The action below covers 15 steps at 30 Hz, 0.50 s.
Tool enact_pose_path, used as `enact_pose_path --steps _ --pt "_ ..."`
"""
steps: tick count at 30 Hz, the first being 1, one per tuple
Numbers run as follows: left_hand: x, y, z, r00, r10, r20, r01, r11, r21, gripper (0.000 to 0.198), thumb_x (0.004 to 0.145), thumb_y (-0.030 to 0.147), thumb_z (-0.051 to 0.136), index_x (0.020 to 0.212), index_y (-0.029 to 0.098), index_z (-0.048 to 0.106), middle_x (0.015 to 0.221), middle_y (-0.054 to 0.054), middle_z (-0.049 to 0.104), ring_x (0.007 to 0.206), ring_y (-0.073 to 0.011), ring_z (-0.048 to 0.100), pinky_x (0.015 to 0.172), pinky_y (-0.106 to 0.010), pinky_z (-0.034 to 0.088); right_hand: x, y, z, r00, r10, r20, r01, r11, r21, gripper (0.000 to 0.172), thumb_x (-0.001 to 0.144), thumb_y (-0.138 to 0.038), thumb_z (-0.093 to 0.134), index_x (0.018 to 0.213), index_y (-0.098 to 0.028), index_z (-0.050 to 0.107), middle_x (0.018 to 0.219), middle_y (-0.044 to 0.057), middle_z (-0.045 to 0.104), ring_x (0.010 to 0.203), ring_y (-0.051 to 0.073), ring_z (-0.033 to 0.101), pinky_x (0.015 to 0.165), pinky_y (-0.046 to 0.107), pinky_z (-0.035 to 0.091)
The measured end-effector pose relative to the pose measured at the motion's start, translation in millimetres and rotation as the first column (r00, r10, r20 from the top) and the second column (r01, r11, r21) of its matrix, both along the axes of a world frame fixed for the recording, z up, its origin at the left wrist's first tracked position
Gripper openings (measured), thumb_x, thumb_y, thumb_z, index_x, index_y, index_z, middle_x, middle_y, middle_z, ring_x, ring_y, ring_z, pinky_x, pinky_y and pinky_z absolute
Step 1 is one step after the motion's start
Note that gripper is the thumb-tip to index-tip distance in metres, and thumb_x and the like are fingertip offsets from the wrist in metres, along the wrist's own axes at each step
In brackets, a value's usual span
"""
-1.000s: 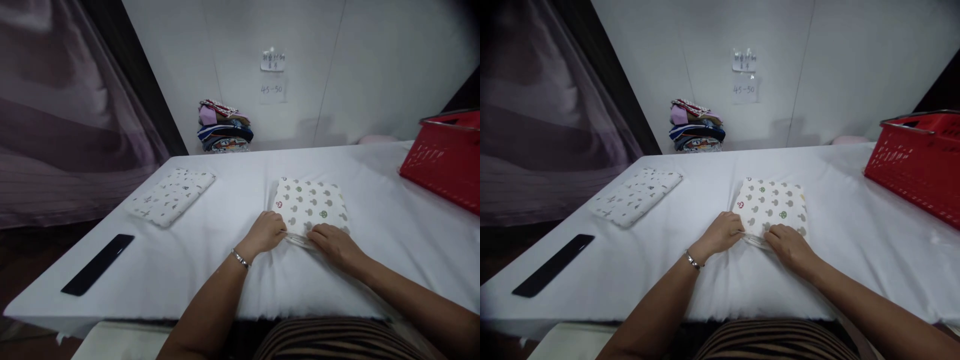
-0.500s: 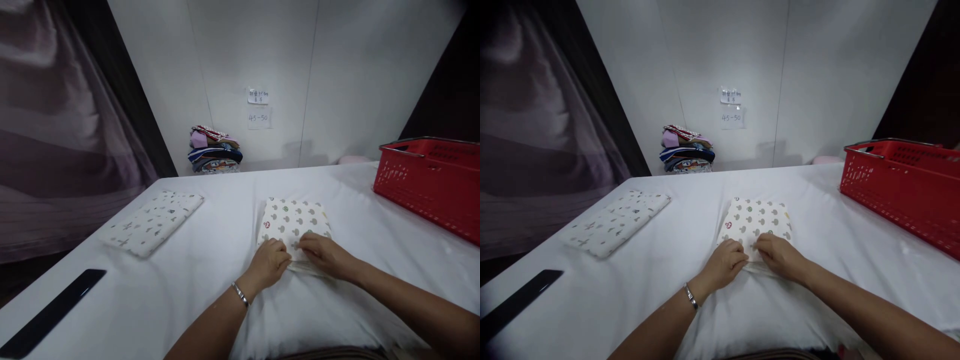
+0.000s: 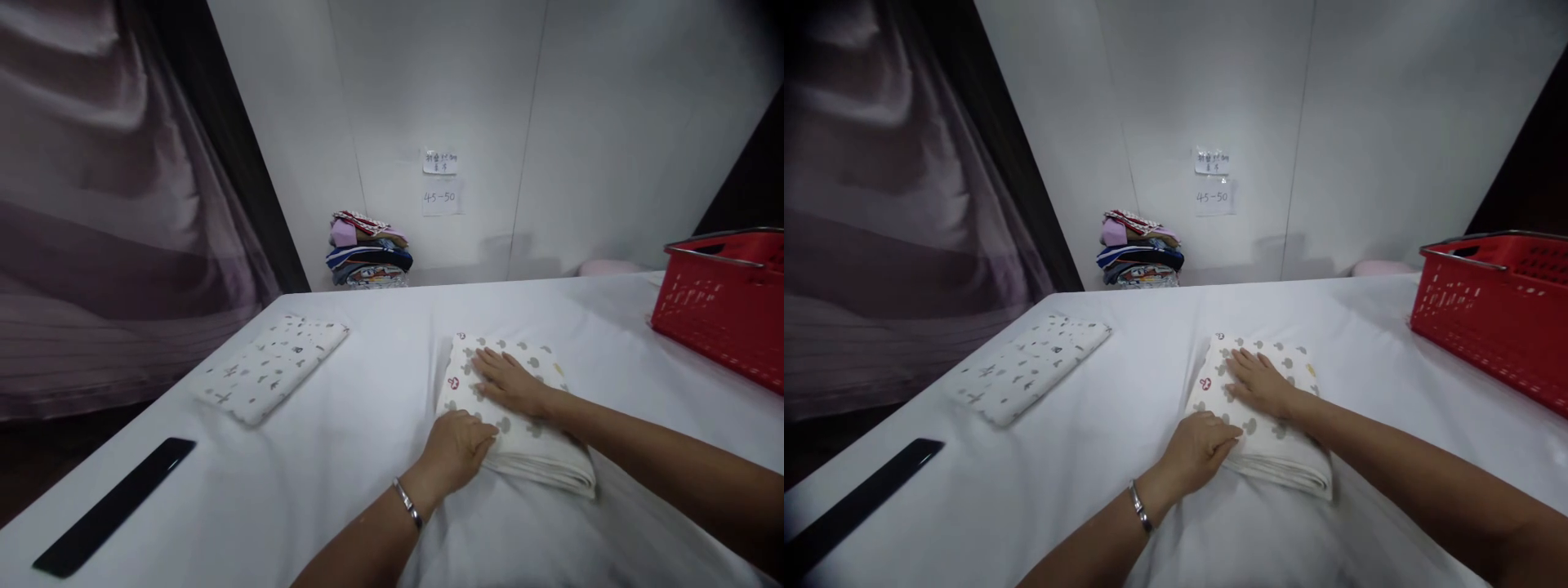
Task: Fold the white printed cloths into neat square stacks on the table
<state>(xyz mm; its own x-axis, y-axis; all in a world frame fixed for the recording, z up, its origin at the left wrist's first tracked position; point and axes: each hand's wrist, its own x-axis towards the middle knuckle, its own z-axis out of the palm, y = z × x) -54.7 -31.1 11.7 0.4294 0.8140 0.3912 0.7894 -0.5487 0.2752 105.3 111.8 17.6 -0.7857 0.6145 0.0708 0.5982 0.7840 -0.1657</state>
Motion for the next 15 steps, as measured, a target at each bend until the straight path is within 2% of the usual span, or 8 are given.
enact_pose_path --steps 3,7,10,15 --pt "4 -1 -1.6 0.997 0.042 -0.064 -0.039 0.998 0.046 0.017 0.09 0.022 0.044 0.089 0.021 0.061 0.073 0.001 0.06 0.069 -0.014 0.05 0.065 -0.027 0.036 -24 12 3.9 0.999 0.024 -0.023 -0.023 0.999 0.04 0.07 0.091 -0.061 0.018 0.144 -0.017 0.028 0.151 0.01 0.016 0.139 0.026 0.008 0.111 0.049 0.01" --pt "8 -2 -4.5 0.978 0.09 -0.189 -0.074 0.993 0.088 0.015 0.085 0.016 0.051 0.07 0.019 0.054 0.069 0.0 0.054 0.069 -0.015 0.047 0.06 -0.029 0.031 -50 26 -8.8 0.999 0.039 0.021 -0.039 0.999 -0.002 0.071 0.091 -0.062 0.018 0.145 -0.017 0.027 0.15 0.011 0.017 0.138 0.025 0.01 0.111 0.049 0.007" --pt "9 -2 -6.0 0.974 0.086 -0.208 -0.069 0.994 0.086 0.017 0.082 0.014 0.053 0.066 0.018 0.051 0.069 0.0 0.052 0.069 -0.015 0.045 0.058 -0.03 0.029 -53 29 -14.7 0.999 0.044 0.017 -0.044 0.999 -0.017 0.07 0.09 -0.063 0.016 0.145 -0.019 0.024 0.151 0.01 0.015 0.139 0.024 0.009 0.111 0.049 0.006" --pt "7 -2 -3.2 0.978 0.075 -0.196 -0.068 0.997 0.042 0.015 0.082 0.015 0.054 0.068 0.019 0.052 0.072 0.0 0.051 0.07 -0.0148 0.043 0.06 -0.03 0.029 -42 34 -4.5 0.998 0.052 0.033 -0.049 0.996 -0.079 0.072 0.088 -0.066 0.018 0.146 -0.023 0.022 0.151 0.01 0.015 0.138 0.026 0.01 0.11 0.05 0.01"
